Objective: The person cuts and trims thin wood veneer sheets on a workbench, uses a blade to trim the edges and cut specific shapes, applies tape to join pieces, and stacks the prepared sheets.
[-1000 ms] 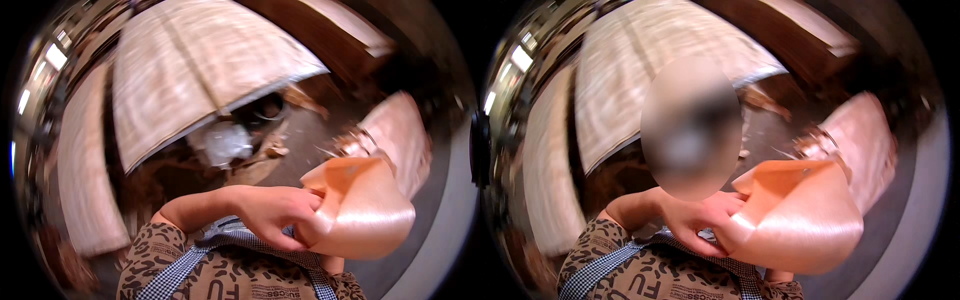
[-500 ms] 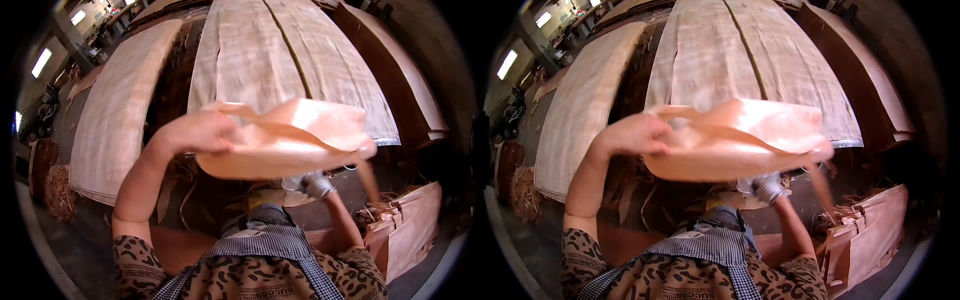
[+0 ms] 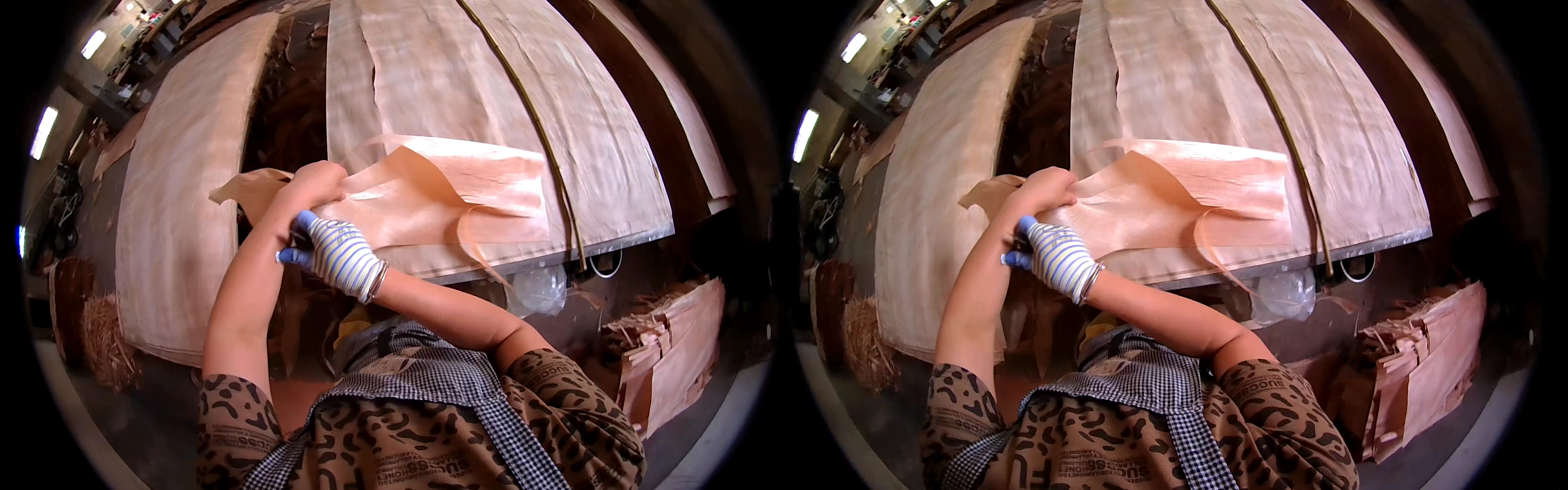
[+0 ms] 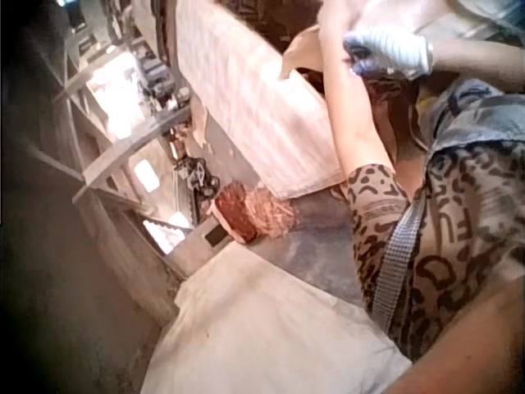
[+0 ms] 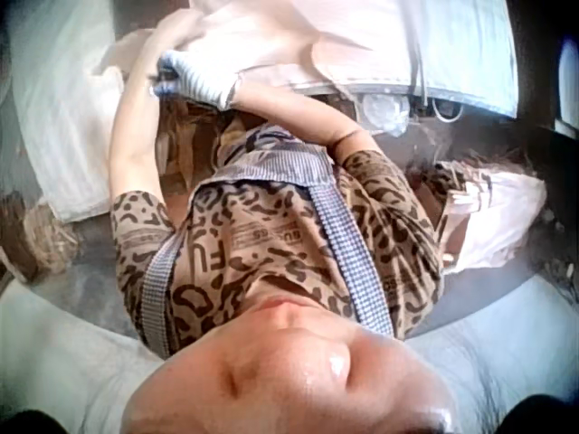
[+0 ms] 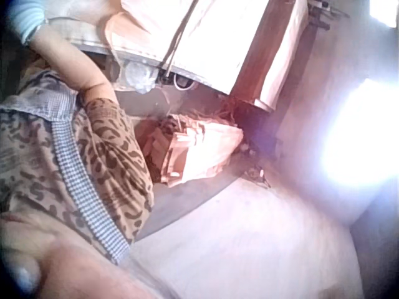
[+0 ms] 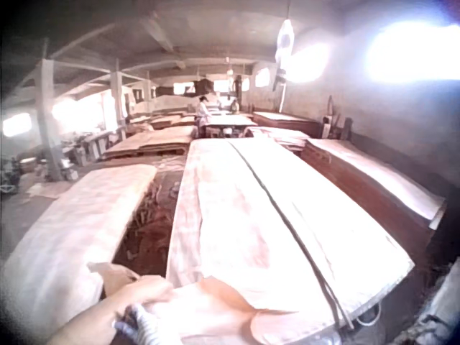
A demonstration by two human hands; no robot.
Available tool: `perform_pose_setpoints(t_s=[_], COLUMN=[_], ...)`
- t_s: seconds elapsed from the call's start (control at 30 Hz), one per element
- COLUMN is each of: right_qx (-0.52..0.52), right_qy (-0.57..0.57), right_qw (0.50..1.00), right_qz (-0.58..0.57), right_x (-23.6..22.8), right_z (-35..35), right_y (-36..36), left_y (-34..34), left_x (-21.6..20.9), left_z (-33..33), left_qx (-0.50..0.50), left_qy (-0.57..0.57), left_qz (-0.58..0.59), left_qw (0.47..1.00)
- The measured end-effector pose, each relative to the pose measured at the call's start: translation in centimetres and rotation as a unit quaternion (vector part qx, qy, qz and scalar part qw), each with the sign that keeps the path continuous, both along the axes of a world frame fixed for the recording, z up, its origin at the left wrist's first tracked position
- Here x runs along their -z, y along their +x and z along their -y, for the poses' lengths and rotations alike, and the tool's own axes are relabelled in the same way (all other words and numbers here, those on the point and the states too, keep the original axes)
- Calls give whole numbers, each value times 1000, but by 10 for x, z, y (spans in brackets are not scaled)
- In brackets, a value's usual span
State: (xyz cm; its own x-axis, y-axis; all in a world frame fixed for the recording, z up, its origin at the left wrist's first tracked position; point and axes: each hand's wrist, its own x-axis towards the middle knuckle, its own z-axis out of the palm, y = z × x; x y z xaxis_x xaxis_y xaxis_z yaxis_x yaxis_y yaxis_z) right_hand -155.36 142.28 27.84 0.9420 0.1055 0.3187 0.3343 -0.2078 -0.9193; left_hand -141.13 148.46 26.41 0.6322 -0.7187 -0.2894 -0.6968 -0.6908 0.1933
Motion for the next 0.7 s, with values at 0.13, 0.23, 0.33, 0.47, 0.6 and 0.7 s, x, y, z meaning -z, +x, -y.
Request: perform_pose_setpoints(t_s=[0.13,0.23,0.33,0.47,0.6,0.7], right_qx=[169,370,347,113,249,315], right_qy=[49,-195,-297,-511,-526,-533], right_qw=[983,908,890,809,791,743], right_qz=[-47,-8,-12,-267,-189,-253], right_x=[51,69,56,65,31,-21], right_z=[15,89,150,173,151,143], right_y=[46,61,77,105,78,54], left_y=[39,44,59,101,170,212], left_x=[15,16,21,28,27,66], left_z=[-50,-77,-90,-96,-112,-127], left_qx=[40,113,149,197,205,265], left_qy=[-80,-118,-170,-185,4,152], left_qz=[-23,59,44,-37,-209,-308], left_qw=[996,985,973,962,956,901])
